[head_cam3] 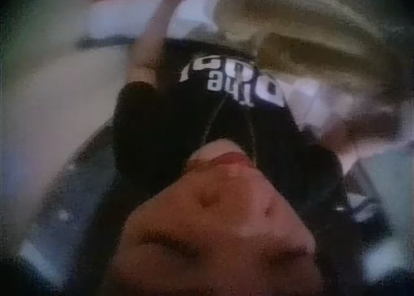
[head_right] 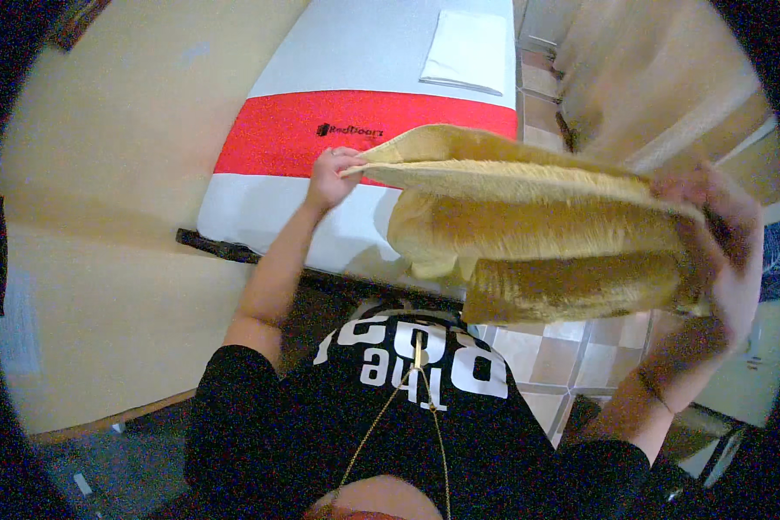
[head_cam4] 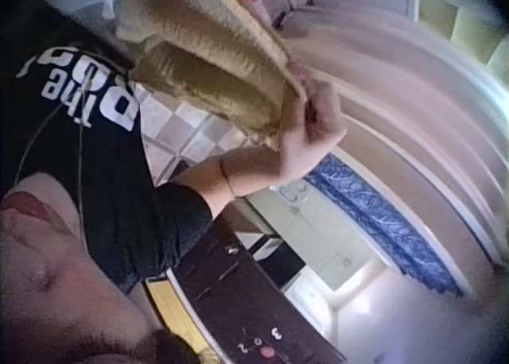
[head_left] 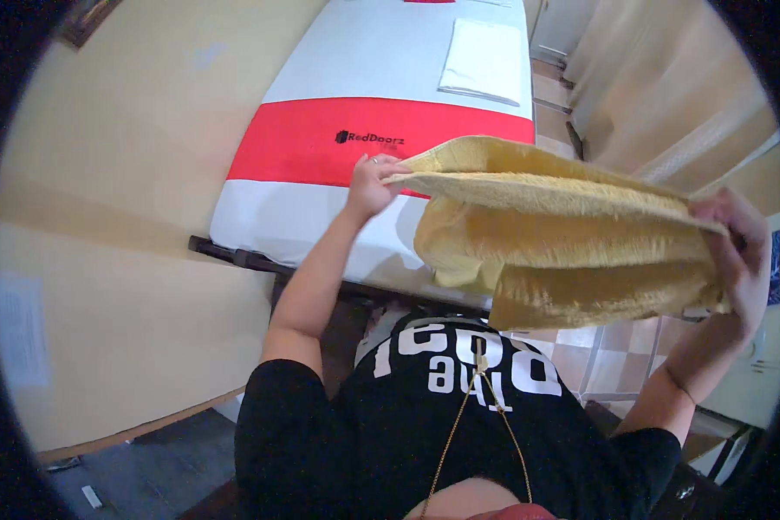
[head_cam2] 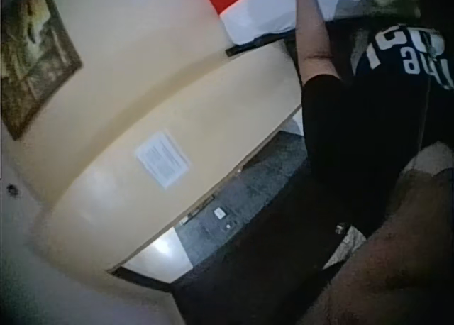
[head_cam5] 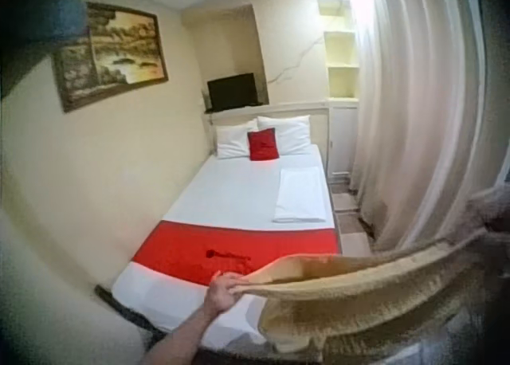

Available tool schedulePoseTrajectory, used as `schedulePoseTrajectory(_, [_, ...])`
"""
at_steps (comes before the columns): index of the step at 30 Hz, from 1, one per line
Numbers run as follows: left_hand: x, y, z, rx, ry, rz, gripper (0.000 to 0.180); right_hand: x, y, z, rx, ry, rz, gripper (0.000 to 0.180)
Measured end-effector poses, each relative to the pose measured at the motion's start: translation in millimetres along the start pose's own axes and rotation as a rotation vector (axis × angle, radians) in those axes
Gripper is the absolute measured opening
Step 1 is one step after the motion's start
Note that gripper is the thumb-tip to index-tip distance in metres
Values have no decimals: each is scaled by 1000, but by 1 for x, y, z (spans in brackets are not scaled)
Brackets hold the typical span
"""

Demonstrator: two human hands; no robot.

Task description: The person puts a pillow inside a white pillowcase, folds another white pillowcase, and then folds two yellow towels by hand on the bed.

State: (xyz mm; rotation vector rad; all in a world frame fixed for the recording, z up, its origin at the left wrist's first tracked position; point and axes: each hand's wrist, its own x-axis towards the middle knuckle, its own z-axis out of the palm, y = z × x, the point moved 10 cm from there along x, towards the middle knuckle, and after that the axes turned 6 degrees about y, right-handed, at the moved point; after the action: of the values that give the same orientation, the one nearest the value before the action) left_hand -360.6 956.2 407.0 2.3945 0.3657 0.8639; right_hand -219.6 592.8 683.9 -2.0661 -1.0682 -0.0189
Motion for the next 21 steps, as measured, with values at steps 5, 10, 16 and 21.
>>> schedulePoseTrajectory(5, [39, -58, -81, -427, -97, -249, 9, -9, 25, 59, -308, -599, 201, 18])
schedulePoseTrajectory(10, [105, 20, -135, -406, -291, -71, 19, -10, 94, -16, -236, -52, 446, 22])
schedulePoseTrajectory(16, [163, 39, -249, -260, -18, 24, 17, -14, 141, 22, -580, -363, 97, 33])
schedulePoseTrajectory(21, [156, 27, -226, -175, -297, -55, 18, -3, 134, -11, -556, -34, 95, 24])
